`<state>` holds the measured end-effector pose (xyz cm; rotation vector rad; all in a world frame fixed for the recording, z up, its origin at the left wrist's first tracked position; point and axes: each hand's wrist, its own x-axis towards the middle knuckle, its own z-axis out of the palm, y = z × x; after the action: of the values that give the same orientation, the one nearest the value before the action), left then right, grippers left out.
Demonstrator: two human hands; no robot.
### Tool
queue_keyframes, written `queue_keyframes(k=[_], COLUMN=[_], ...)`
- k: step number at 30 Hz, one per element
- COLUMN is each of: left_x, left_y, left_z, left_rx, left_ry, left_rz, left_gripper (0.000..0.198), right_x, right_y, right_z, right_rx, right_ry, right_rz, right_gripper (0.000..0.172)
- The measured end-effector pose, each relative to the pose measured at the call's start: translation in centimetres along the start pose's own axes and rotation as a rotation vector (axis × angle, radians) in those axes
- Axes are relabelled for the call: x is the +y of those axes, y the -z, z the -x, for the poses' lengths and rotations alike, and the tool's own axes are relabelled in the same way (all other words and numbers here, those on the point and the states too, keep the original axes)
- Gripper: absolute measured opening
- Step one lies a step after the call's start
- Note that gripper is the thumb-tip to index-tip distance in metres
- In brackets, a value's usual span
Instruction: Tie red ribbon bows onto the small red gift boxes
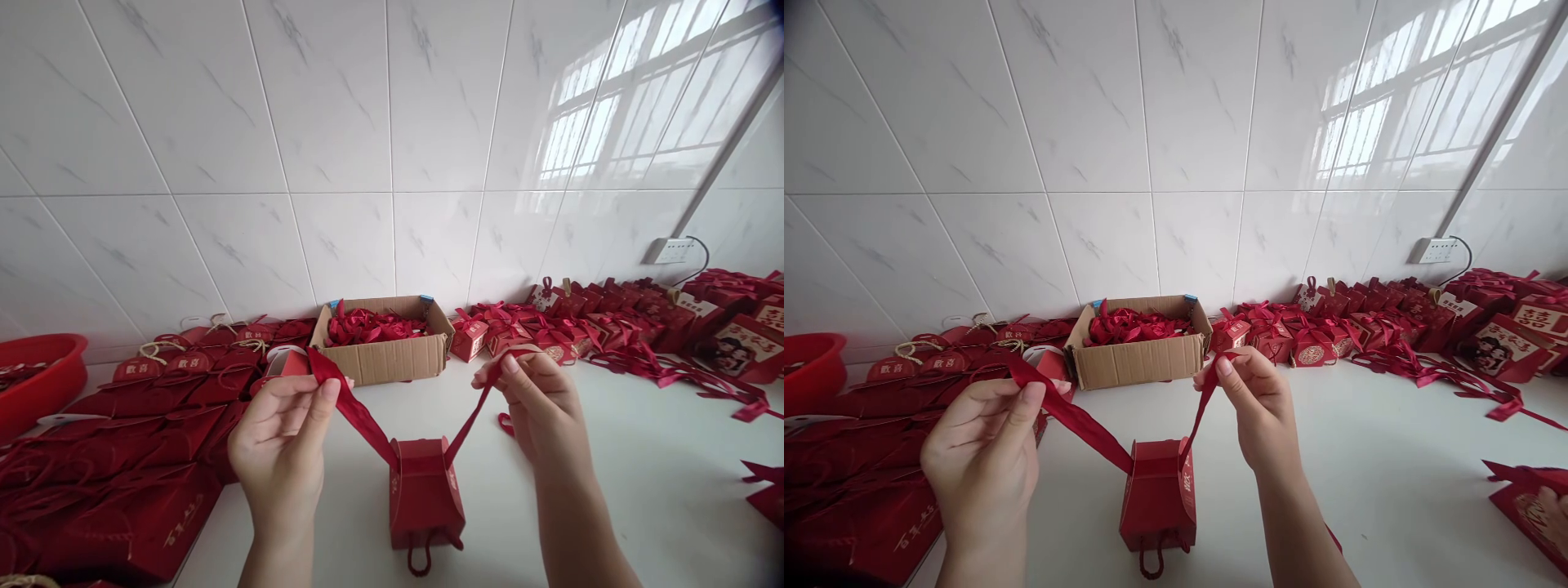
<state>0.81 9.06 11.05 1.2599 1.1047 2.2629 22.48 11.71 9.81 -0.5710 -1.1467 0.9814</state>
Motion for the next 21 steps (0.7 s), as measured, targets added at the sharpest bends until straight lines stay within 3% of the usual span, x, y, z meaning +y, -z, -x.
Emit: queue_keyframes(k=[8, 16, 21], left_x=[-0.58, 0.0, -0.37], left_y=[0.11, -0.75, -0.34], left_z=[-0.08, 0.02, -0.02], left_rx=[-0.001, -0.056, -0.049], left_ry=[0.044, 0.093, 0.065], left_rz=[0.004, -0.001, 0.004], left_gripper=[0.02, 0.019, 0.017], right_x=[0.02, -0.27, -0.12], right_y=[0.21, 0.59, 0.67], right_z=[0.27, 0.22, 0.05], right_rx=[-0.018, -0.003, 0.008], right_ry=[-0.072, -0.034, -0.019], right_rz=[0.012, 0.026, 0.013], right_gripper=[0.016, 0.017, 0.015])
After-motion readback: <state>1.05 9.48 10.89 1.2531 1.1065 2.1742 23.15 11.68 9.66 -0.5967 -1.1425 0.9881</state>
